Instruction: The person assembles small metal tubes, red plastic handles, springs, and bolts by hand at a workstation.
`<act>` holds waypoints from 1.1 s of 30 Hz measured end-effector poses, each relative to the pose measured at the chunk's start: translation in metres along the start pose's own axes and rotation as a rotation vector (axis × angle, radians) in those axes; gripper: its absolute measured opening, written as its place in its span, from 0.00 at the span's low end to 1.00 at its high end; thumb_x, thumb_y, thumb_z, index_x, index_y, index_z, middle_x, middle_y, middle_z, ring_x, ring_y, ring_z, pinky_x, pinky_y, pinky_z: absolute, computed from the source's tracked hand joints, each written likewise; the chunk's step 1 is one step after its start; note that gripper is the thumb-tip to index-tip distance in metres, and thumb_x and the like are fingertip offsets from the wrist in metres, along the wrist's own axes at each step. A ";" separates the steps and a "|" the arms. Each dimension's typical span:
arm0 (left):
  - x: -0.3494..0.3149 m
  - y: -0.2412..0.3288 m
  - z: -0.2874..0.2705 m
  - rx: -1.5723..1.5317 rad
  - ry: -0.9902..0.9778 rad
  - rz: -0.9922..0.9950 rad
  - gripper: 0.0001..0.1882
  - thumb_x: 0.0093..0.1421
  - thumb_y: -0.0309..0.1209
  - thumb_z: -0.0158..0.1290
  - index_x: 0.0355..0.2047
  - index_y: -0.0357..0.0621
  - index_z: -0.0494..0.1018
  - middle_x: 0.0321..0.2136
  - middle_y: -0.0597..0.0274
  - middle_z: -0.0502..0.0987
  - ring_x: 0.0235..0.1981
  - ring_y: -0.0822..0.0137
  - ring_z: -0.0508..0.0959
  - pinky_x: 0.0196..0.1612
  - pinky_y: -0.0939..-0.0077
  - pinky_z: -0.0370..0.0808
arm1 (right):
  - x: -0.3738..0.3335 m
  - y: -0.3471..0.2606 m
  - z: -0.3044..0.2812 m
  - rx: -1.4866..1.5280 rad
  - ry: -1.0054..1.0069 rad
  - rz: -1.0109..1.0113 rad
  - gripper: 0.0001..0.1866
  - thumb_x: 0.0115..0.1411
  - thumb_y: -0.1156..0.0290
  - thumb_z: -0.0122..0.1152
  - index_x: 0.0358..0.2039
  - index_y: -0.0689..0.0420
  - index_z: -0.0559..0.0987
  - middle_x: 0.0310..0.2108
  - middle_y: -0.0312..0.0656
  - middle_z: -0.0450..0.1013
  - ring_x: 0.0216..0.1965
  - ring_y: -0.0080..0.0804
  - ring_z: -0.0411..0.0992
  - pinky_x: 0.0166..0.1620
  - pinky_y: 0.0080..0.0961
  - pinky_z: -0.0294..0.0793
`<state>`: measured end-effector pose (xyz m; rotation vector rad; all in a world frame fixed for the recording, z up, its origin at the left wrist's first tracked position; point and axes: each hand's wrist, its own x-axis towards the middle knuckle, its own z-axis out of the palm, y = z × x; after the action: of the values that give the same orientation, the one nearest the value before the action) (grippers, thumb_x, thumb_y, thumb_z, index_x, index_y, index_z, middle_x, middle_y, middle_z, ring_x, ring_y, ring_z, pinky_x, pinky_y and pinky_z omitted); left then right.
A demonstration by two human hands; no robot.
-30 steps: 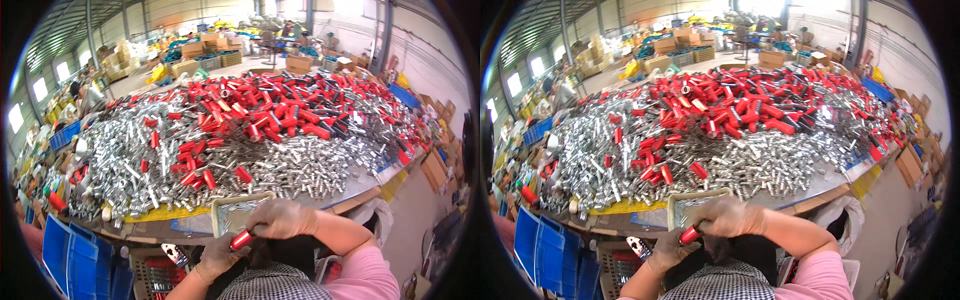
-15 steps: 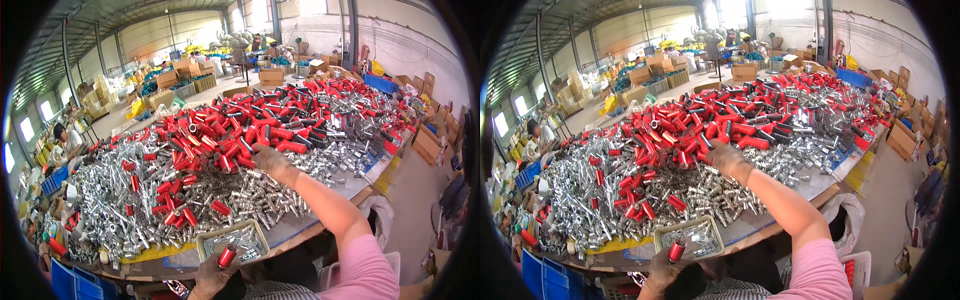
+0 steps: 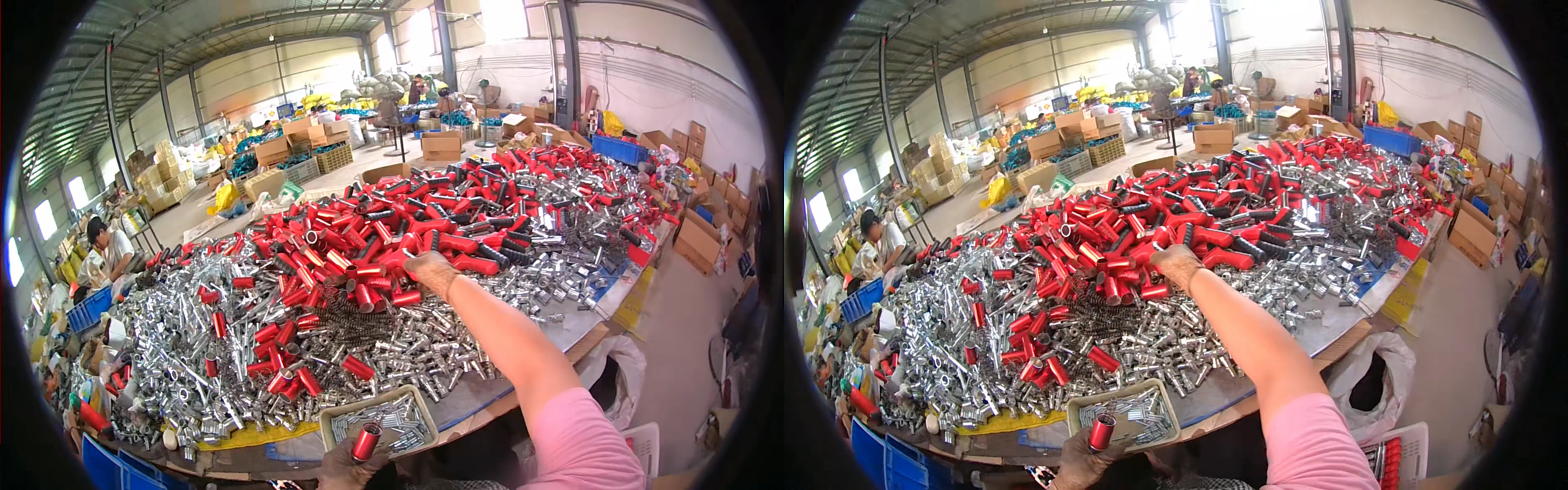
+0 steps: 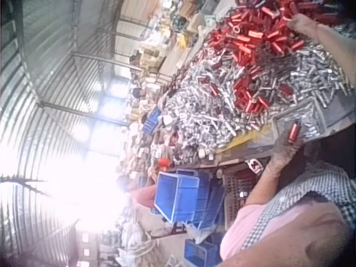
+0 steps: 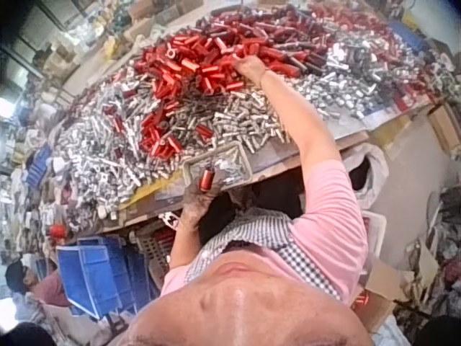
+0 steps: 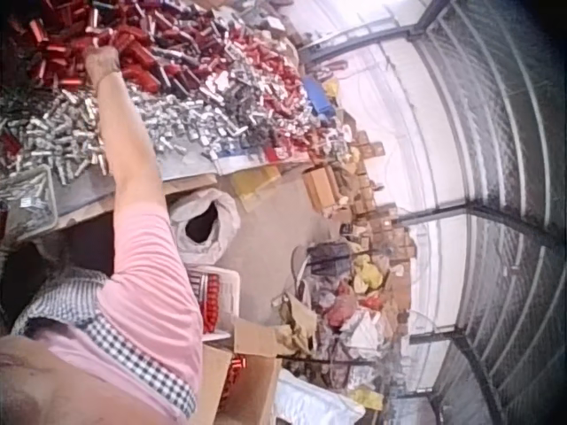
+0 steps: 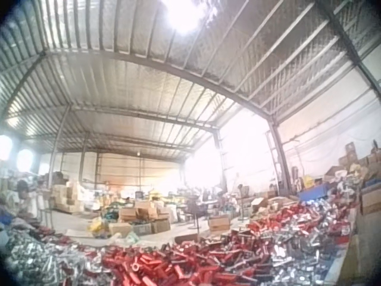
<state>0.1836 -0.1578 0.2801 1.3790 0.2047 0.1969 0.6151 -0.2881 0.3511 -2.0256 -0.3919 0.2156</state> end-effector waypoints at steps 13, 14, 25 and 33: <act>-0.011 0.022 0.005 0.737 -0.089 0.179 0.25 0.52 0.53 0.62 0.37 0.45 0.76 0.27 0.52 0.78 0.32 0.52 0.80 0.35 0.64 0.75 | -0.290 -0.028 -0.065 1.262 -0.596 -0.025 0.35 0.49 0.62 0.72 0.56 0.62 0.69 0.41 0.45 0.76 0.39 0.36 0.78 0.43 0.35 0.79; -0.017 0.033 0.008 0.734 -0.085 0.173 0.25 0.52 0.53 0.62 0.37 0.45 0.76 0.27 0.52 0.78 0.32 0.52 0.80 0.35 0.64 0.75 | -0.298 -0.029 -0.064 1.262 -0.601 -0.018 0.35 0.49 0.62 0.72 0.56 0.62 0.69 0.41 0.45 0.76 0.39 0.36 0.78 0.43 0.35 0.79; -0.047 0.063 0.023 1.354 -0.497 0.187 0.21 0.56 0.52 0.57 0.42 0.52 0.76 0.32 0.56 0.80 0.34 0.54 0.81 0.36 0.64 0.76 | -0.358 -0.048 -0.024 -0.499 -0.973 -0.574 0.30 0.52 0.69 0.60 0.58 0.57 0.70 0.43 0.45 0.75 0.42 0.38 0.74 0.54 0.27 0.68; -0.058 0.029 0.006 0.337 -0.966 -0.658 0.14 0.50 0.29 0.61 0.38 0.38 0.76 0.25 0.67 0.76 0.28 0.74 0.74 0.32 0.76 0.72 | -0.375 -0.038 0.005 -0.966 -0.834 -1.777 0.22 0.56 0.64 0.51 0.52 0.53 0.73 0.35 0.42 0.74 0.33 0.34 0.74 0.42 0.32 0.74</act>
<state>0.1286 -0.1731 0.3116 1.5161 -0.1361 -1.0775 0.2575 -0.4046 0.3763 -1.4564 -2.9577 -0.3501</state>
